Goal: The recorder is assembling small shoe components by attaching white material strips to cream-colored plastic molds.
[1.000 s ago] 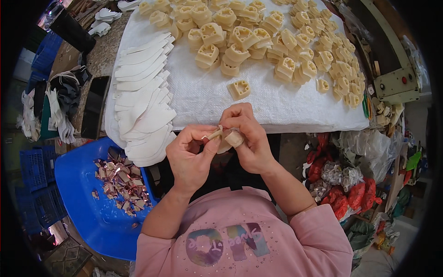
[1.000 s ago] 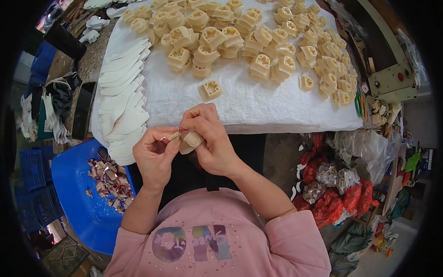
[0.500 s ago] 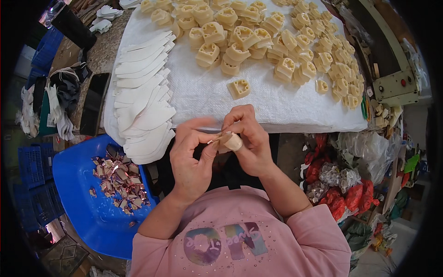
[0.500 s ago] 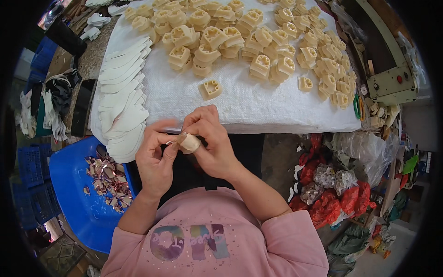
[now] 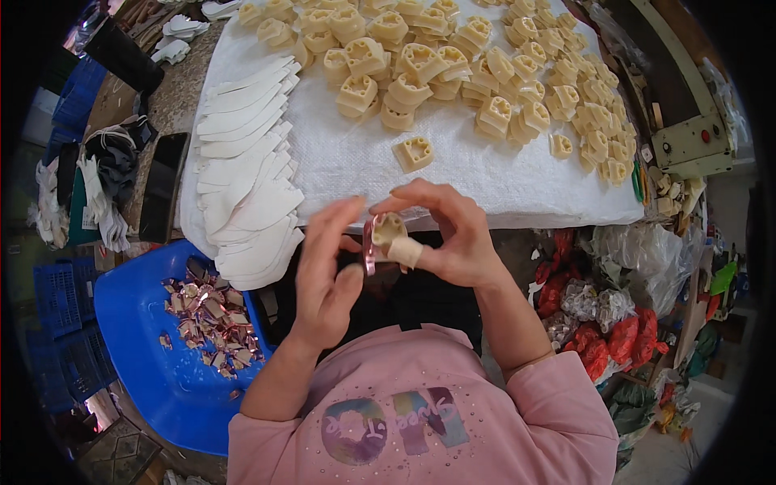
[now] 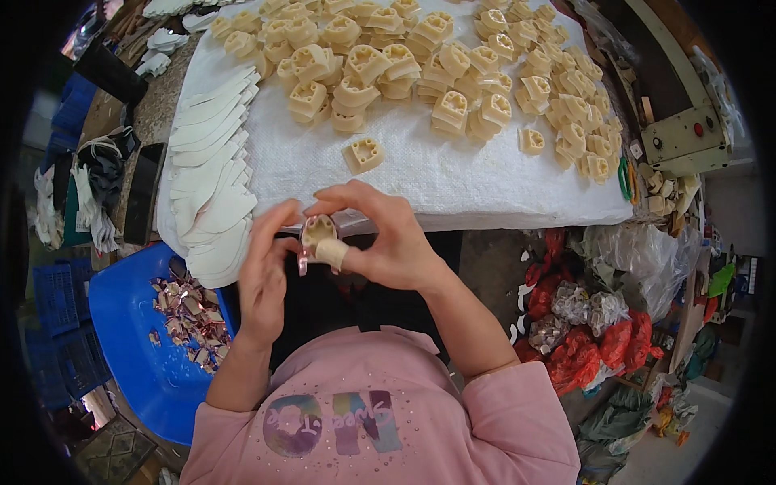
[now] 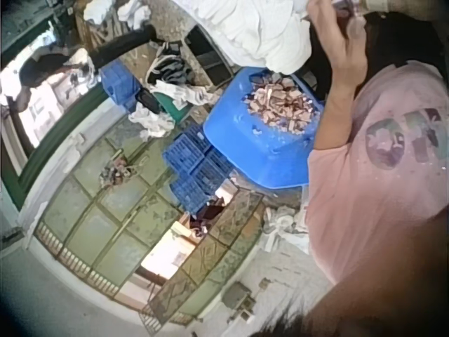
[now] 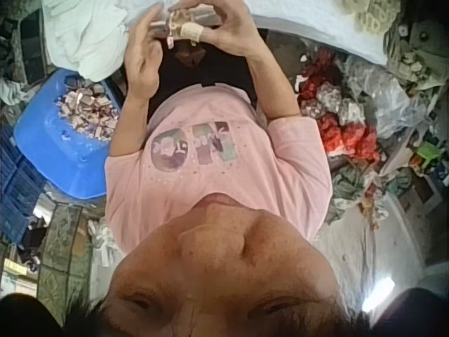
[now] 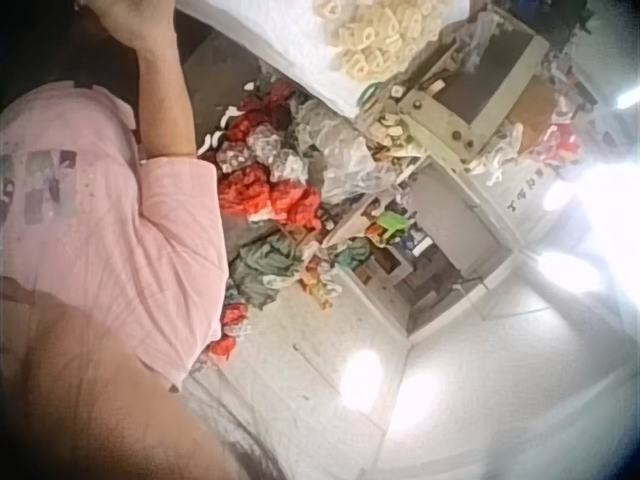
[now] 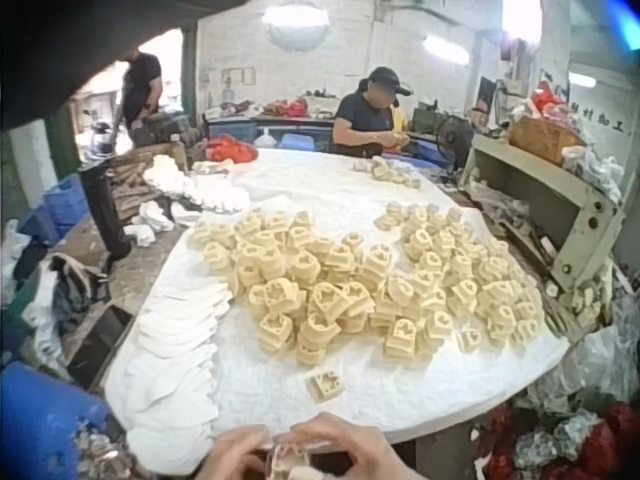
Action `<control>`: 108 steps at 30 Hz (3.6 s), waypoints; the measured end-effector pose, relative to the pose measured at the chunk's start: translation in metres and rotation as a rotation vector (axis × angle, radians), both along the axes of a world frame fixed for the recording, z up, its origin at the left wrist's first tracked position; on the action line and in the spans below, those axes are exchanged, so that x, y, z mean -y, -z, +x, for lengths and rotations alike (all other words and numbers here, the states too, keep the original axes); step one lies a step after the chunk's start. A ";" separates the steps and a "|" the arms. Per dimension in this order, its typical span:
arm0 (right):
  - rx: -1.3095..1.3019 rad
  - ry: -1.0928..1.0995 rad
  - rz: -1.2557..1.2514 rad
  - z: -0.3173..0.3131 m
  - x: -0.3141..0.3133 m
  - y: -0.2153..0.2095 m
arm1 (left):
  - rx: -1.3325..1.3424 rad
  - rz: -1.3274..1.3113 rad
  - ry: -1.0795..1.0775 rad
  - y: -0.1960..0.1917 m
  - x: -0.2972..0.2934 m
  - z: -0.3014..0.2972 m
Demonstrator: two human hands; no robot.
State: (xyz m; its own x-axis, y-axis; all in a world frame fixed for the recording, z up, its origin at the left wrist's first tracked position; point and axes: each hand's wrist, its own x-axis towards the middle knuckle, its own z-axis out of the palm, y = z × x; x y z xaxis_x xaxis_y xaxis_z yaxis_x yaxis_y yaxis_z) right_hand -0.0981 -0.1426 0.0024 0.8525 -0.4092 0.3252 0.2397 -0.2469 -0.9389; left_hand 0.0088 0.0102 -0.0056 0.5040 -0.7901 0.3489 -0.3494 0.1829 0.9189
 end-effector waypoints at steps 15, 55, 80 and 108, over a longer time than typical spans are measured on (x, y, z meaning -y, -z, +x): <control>-0.218 -0.151 0.488 0.005 -0.017 -0.005 | -0.745 -0.042 0.226 0.000 0.012 -0.027; -0.262 0.052 -0.403 0.010 -0.015 -0.013 | -0.179 0.045 0.006 0.007 0.014 -0.009; -0.289 0.058 0.063 0.005 -0.010 0.012 | 0.162 0.178 -0.132 -0.007 0.014 -0.011; -0.179 0.251 0.001 0.015 -0.037 0.025 | 0.384 0.075 -0.433 0.014 0.025 -0.015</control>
State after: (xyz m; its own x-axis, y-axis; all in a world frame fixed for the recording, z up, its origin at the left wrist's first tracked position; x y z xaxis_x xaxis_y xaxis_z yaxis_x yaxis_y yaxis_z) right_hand -0.0829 -0.1058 -0.0225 0.7683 -0.6148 0.1781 0.0017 -0.2764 -0.9610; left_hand -0.0066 -0.0145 -0.0197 0.6351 -0.5699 0.5213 -0.6884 -0.1116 0.7167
